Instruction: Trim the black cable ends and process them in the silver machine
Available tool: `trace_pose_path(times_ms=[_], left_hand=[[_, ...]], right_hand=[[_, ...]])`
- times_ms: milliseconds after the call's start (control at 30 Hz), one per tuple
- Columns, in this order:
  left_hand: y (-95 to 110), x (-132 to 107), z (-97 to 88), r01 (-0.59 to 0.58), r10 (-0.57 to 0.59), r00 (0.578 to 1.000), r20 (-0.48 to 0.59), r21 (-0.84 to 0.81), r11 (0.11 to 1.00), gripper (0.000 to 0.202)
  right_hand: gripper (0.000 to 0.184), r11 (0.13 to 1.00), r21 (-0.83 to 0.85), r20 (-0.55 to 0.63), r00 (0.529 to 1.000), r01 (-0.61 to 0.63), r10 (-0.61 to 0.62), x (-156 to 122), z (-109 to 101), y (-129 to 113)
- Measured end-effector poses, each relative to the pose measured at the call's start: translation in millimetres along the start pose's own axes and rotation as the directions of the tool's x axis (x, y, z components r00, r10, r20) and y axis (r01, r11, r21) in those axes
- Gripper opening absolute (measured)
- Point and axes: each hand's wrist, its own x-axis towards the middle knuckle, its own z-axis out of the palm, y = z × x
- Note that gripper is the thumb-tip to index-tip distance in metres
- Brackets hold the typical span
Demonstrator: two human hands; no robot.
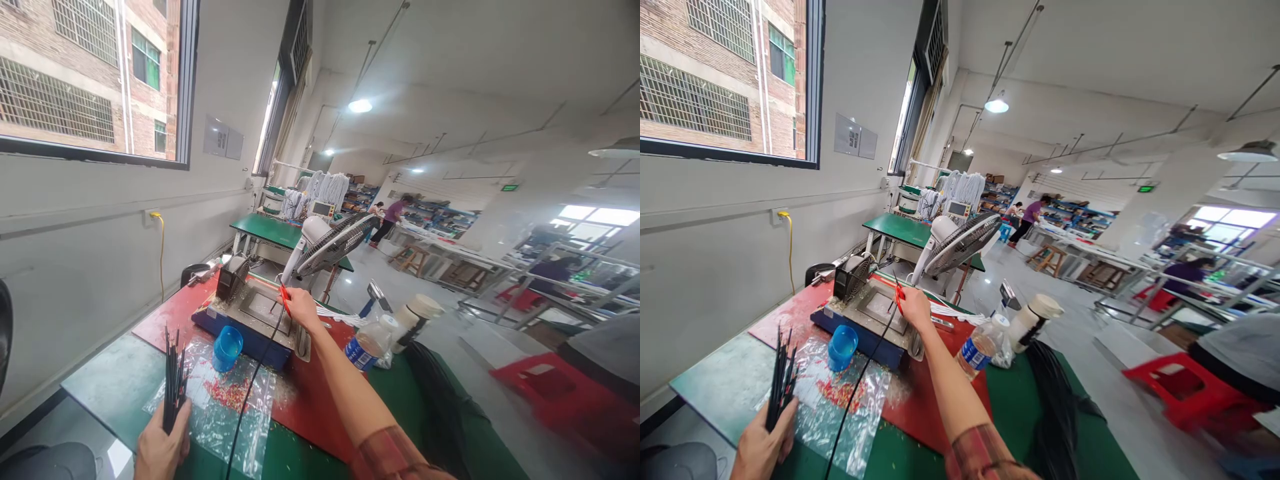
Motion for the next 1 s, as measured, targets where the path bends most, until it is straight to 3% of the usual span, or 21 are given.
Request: trace_pose_path(times_ms=[433,1000], left_hand=[[-7,3,-0.9,0.005,-0.004,0.999,0.041,-0.019,1.000,0.048],[-9,3,2.8,-0.027,0.027,1.000,-0.006,-0.002,1.000,0.046]], right_hand=[[0.023,1.000,-0.015,0.005,1.000,0.018,-0.018,1,-2,-2],[0.023,0.995,-0.076,0.016,0.998,0.067,-0.066,1,-6,-7]])
